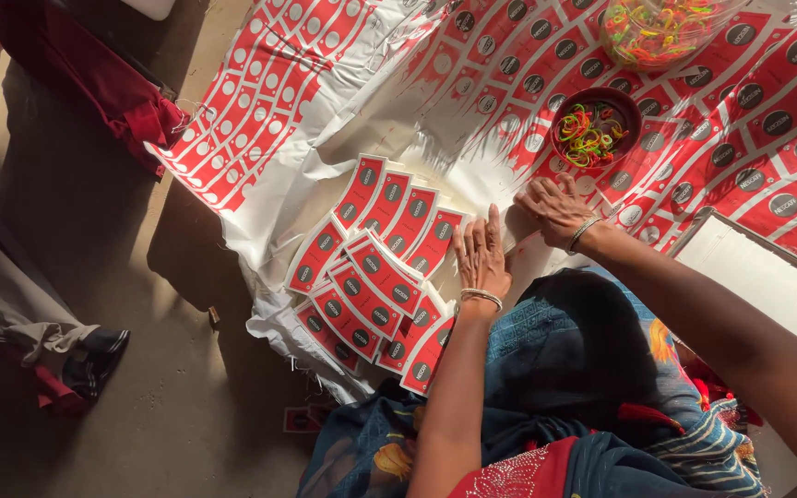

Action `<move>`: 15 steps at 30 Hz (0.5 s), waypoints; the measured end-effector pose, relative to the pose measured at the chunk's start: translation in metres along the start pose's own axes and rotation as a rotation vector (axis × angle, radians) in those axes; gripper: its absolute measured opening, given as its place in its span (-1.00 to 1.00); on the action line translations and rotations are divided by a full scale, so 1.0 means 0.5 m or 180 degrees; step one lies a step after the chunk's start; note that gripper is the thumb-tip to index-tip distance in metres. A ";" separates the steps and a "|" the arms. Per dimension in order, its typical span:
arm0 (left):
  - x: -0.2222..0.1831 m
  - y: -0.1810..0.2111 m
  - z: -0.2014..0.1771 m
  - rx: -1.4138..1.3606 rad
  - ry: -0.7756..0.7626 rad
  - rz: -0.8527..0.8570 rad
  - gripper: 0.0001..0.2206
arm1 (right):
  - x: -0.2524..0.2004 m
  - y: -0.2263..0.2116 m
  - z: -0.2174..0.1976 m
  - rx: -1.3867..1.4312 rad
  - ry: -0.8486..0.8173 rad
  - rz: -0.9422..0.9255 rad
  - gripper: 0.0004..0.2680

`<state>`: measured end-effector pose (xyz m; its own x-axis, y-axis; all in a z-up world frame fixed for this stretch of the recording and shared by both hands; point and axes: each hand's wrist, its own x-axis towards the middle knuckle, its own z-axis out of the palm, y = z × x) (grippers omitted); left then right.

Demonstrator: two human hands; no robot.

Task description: The person gathers red and white paper labels by hand, stacking them into a pile and aligning the edges. They then sort through the labels, picking up individual pieces and small groups to organize them into separate stacks on the floor.

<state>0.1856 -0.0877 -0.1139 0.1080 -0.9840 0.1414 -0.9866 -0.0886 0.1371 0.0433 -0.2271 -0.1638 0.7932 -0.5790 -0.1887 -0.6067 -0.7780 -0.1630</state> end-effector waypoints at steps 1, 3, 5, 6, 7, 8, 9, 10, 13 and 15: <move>0.015 -0.012 0.005 -0.0213 -0.0076 -0.0087 0.01 | 0.010 0.012 0.011 0.0090 0.0097 -0.0037 -0.53; 0.019 -0.021 -0.002 -0.0666 -0.0291 -0.0275 -0.05 | -0.007 0.017 0.006 0.0291 0.0235 -0.0112 -0.60; 0.011 -0.016 -0.047 -0.1250 -0.0052 -0.0355 -0.12 | -0.048 0.007 -0.047 0.0664 0.0017 -0.0050 -0.47; 0.025 -0.017 -0.083 -0.1535 0.0094 -0.0368 -0.16 | -0.066 0.014 -0.094 0.0835 -0.0053 -0.0016 -0.39; 0.017 -0.015 -0.125 -0.1970 0.0043 -0.0425 -0.15 | -0.102 0.019 -0.135 0.1235 0.0055 0.0049 -0.37; 0.009 -0.015 -0.171 -0.2405 -0.0010 -0.0481 -0.13 | -0.139 0.024 -0.175 0.1636 0.0164 0.0115 -0.34; -0.001 -0.010 -0.216 -0.2818 -0.0058 -0.0557 -0.12 | -0.174 0.021 -0.211 0.2054 0.0268 0.0156 -0.31; -0.009 0.007 -0.252 -0.3473 -0.0034 -0.0632 -0.12 | -0.226 0.029 -0.246 0.3120 0.0277 0.0320 -0.31; -0.048 0.080 -0.329 -0.4938 -0.0106 -0.0907 -0.13 | -0.390 -0.006 -0.309 0.5100 0.0692 0.0949 -0.29; -0.080 0.155 -0.344 -0.5240 -0.0383 -0.1212 -0.17 | -0.481 -0.035 -0.317 0.5761 0.0988 0.1227 -0.28</move>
<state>0.1259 -0.0285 0.0595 0.2063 -0.9585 -0.1970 0.2638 -0.1394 0.9544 -0.1287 -0.1128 0.0378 0.4714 -0.8162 -0.3341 0.1195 0.4345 -0.8927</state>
